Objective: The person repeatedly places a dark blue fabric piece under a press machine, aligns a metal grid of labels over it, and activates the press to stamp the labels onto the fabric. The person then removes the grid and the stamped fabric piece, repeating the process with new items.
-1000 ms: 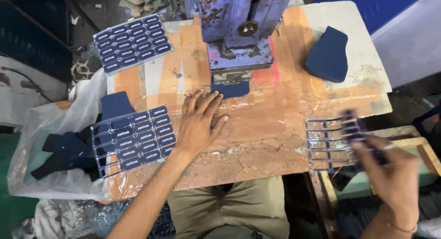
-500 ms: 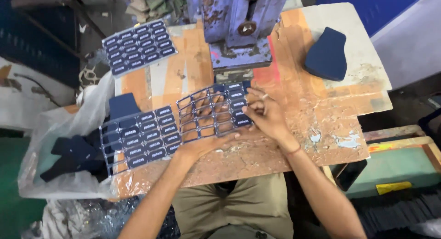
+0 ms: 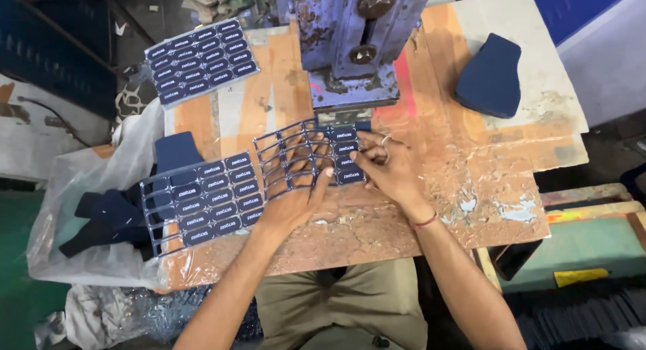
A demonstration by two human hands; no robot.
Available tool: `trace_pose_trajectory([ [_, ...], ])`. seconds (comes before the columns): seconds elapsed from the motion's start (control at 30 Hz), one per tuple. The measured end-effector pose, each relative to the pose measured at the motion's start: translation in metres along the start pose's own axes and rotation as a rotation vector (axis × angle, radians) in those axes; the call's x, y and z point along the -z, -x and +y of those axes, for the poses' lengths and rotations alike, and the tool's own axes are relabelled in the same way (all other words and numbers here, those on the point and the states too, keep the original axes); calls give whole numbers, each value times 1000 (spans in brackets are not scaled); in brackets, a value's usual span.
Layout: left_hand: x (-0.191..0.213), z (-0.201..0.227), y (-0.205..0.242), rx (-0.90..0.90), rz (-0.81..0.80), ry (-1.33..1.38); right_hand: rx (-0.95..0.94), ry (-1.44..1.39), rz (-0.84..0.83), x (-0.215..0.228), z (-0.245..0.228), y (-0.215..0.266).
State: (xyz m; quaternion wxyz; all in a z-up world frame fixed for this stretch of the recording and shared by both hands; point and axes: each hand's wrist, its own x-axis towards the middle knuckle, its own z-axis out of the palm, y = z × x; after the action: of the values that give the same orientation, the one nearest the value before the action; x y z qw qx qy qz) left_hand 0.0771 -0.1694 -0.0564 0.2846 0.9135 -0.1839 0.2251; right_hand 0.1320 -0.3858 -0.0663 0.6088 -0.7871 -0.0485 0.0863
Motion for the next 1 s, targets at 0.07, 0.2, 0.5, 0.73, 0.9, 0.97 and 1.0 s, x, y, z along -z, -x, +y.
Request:
trace_pose_trajectory([
  [0.07,-1,1,-2,24,-16,-11,-22,-11,10,-2,-3,0],
  [0.2,-3,1,-2,68,-36,5,-41,15,42,-4,-5,1],
  [0.5,-5,1,-4,88,-54,0,-51,20,49,-4,-10,1],
  [0.73,-3,2,-7,61,-46,-9,4,15,68,-4,-17,1],
  [0.9,13,-1,-9,79,-121,10,-42,-36,6,4,-15,11],
  [0.97,36,-16,-5,11,-127,-8,-40,53,-17,16,-20,32],
  [1.0,47,-23,0,-42,-141,-23,-52,142,-49,22,-21,44],
])
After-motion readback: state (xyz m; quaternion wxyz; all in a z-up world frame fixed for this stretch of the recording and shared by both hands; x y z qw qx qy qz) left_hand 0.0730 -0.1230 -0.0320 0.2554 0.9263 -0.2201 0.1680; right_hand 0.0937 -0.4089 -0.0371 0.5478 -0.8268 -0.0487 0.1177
